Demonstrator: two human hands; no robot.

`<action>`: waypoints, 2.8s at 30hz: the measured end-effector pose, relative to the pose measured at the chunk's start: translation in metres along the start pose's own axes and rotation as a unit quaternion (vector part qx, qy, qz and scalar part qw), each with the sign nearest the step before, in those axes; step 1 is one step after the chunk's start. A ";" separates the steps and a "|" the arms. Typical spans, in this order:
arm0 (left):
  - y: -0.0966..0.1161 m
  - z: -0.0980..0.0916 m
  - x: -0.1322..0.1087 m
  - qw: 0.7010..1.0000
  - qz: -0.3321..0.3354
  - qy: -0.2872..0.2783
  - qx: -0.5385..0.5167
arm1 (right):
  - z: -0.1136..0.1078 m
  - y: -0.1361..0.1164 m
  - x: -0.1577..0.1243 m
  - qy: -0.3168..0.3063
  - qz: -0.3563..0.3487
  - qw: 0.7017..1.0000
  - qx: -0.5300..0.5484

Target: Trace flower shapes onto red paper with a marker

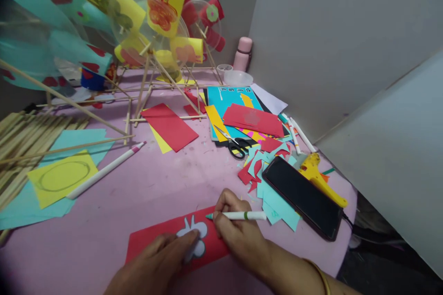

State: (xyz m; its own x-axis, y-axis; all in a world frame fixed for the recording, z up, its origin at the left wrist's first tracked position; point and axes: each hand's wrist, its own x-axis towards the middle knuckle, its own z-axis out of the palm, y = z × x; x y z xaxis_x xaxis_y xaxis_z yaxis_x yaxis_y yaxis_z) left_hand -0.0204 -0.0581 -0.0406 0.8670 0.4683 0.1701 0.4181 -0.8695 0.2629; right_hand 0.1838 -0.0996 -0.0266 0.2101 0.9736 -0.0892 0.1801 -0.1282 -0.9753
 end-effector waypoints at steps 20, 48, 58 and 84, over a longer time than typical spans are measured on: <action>-0.003 0.008 -0.005 0.993 0.082 0.045 0.069 | -0.007 -0.002 -0.004 -0.021 -0.010 0.994 -0.108; 0.002 0.007 0.001 0.984 0.109 0.070 0.123 | -0.002 -0.015 -0.004 -0.124 -0.026 0.984 -0.121; 0.004 0.005 0.000 0.990 0.080 0.085 0.082 | -0.004 -0.015 -0.005 -0.122 -0.023 0.980 -0.154; 0.000 0.012 -0.006 0.992 0.071 0.062 0.087 | -0.010 -0.006 -0.012 -0.091 -0.045 0.975 -0.199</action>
State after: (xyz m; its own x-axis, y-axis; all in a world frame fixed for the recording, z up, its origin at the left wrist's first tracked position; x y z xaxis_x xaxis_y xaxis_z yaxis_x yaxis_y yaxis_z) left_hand -0.0222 -0.0628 -0.0526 0.8847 0.3461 0.3121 0.3444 -0.9367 0.0627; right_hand 0.1896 -0.1121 -0.0176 0.0083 0.9970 -0.0770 0.5564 -0.0685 -0.8281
